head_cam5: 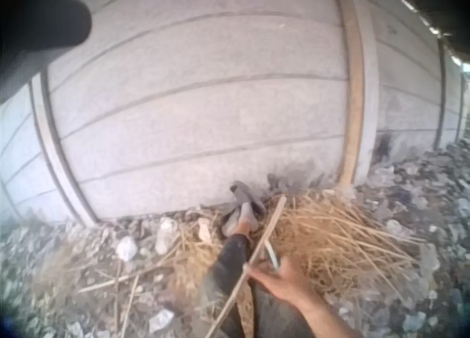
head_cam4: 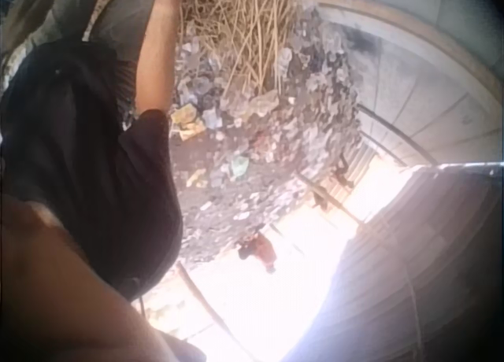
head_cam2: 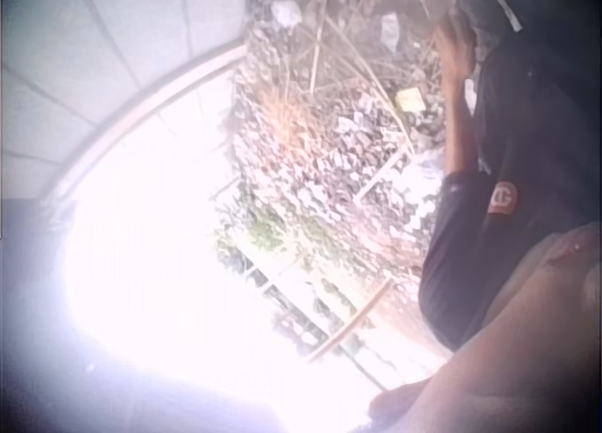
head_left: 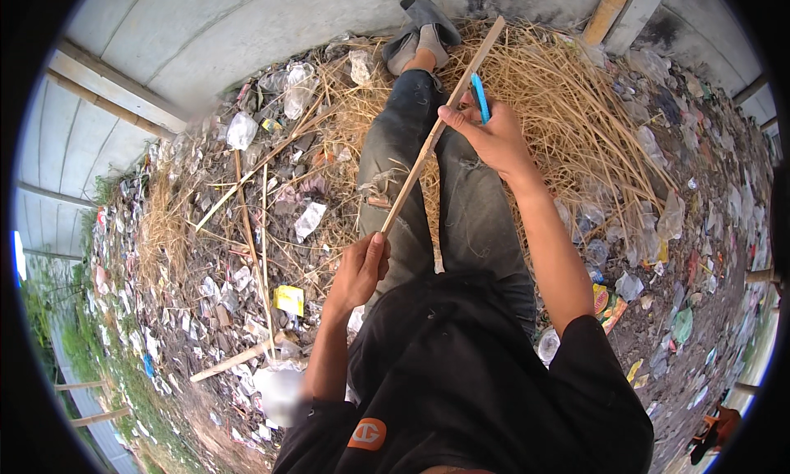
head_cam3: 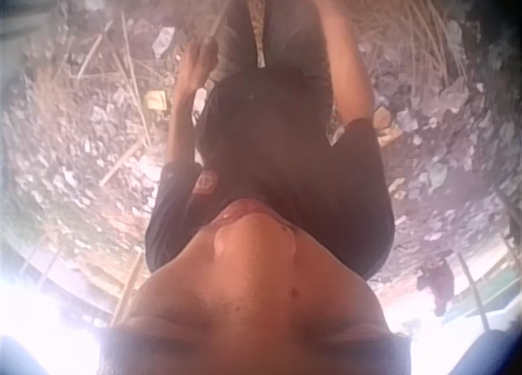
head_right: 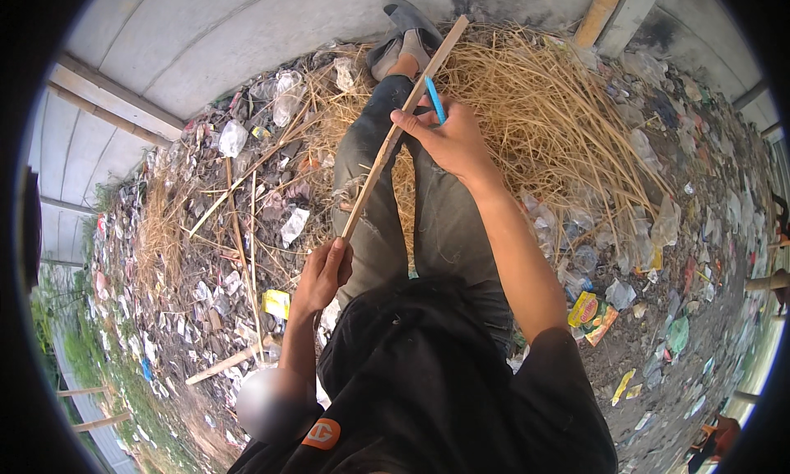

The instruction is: The person sits on a pile of straw and debris while using a utility knife to shave and smooth a long, thin bamboo stick. They repeatedly scrape the blade along the length of the stick to remove the outer layer, holding the stick with their left hand and the knife with their right.

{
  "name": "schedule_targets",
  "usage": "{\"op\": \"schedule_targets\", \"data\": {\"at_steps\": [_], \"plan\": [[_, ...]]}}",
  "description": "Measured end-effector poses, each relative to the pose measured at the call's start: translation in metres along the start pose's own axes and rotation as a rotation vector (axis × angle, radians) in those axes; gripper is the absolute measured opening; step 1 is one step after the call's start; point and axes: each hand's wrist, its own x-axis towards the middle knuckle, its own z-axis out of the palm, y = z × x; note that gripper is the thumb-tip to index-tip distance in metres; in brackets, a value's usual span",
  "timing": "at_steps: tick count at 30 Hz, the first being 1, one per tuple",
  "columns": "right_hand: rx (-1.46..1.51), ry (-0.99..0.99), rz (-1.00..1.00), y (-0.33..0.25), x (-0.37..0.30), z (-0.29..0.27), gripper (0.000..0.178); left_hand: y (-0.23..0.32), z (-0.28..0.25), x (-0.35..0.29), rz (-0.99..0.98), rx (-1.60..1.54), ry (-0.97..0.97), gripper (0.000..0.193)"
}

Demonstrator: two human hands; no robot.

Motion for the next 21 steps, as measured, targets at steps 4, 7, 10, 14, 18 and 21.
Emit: {"op": "schedule_targets", "data": {"at_steps": [4, 7, 10, 14, 18, 21], "plan": [[0.395, -0.214, 0.270, 0.004, 0.002, -0.002, 0.027, -0.002, -0.005, 0.002, 0.037, -0.173, -0.236, 0.044], [0.511, -0.316, 0.345, 0.000, -0.009, 0.014, 0.028, 0.015, -0.008, 0.003, 0.055, -0.455, -0.376, 0.045], [0.548, -0.469, 0.405, 0.009, -0.027, 0.033, 0.034, 0.033, -0.004, 0.015, 0.032, -0.647, -0.349, 0.055], [0.163, -0.292, 0.196, 0.022, -0.027, 0.050, 0.034, 0.044, 0.014, 0.012, -0.134, -0.920, -0.142, 0.051], [-0.207, -0.332, 0.126, 0.010, -0.033, 0.032, 0.024, 0.034, 0.015, 0.016, -0.118, -1.005, -0.020, 0.049], [-0.691, -0.379, -0.008, -0.005, -0.050, 0.038, 0.016, 0.033, 0.019, 0.017, -0.120, -0.992, 0.006, 0.049]]}}
